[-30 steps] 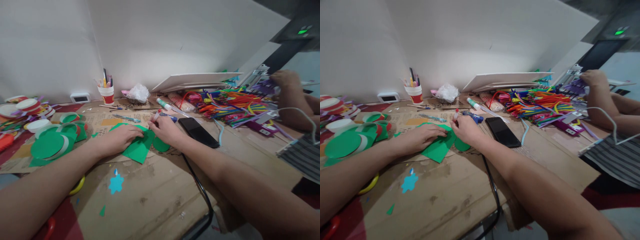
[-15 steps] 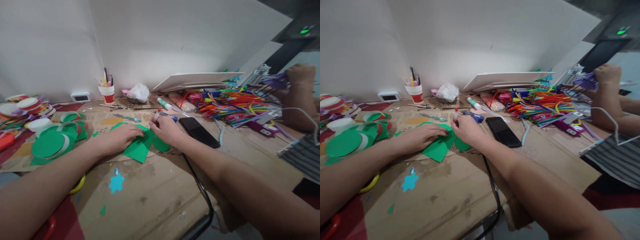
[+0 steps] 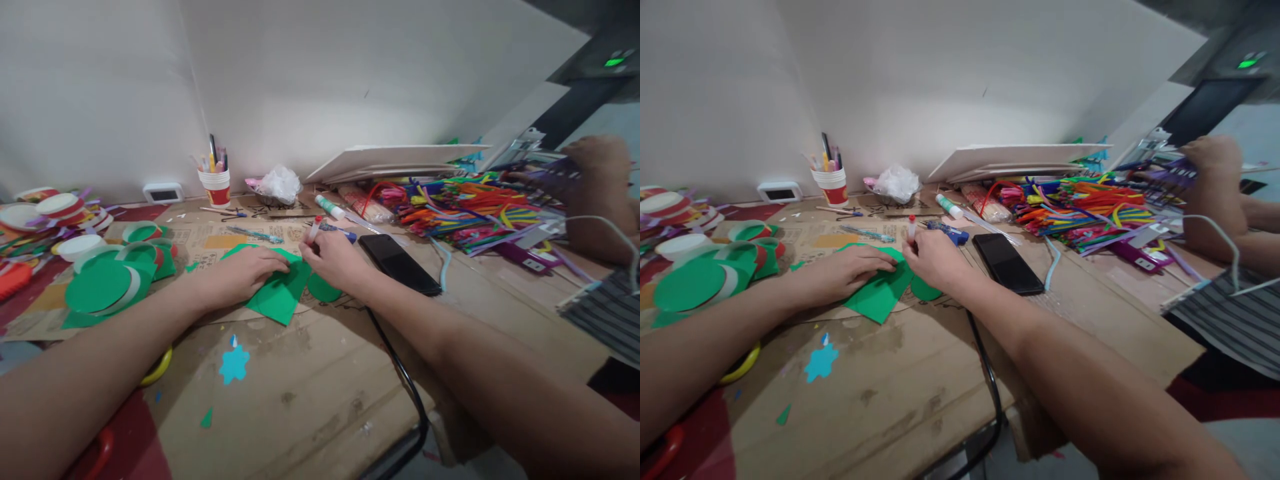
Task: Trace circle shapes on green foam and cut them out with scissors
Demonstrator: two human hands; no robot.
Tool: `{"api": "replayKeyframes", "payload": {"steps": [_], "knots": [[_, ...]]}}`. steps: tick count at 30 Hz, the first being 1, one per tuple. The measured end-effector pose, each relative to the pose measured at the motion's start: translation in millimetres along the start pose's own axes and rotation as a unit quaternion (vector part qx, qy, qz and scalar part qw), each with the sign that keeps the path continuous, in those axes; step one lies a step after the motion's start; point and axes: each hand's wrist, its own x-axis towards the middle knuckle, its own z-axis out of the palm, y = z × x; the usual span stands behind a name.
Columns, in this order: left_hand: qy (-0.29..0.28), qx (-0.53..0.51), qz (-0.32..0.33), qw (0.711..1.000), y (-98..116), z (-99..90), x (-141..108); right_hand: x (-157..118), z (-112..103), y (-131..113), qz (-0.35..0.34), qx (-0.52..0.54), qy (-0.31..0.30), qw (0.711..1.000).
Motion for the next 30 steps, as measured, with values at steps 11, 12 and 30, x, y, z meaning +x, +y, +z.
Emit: {"api": "replayKeyframes", "payload": {"steps": [11,12,30], "knots": [[0.006,-0.007,0.006,1.0,0,-0.3,0,-3,-6,-6,0.0,-0.005,-0.02,1.0],[0.006,-0.008,0.007,1.0,0,-0.3,0,-3,-6,-6,-0.001,-0.002,-0.022,1.0],[-0.003,-0.008,0.002,1.0,2,-4.0,1,-5,-9,-14,0.0,0.011,-0.041,0.999]]}}
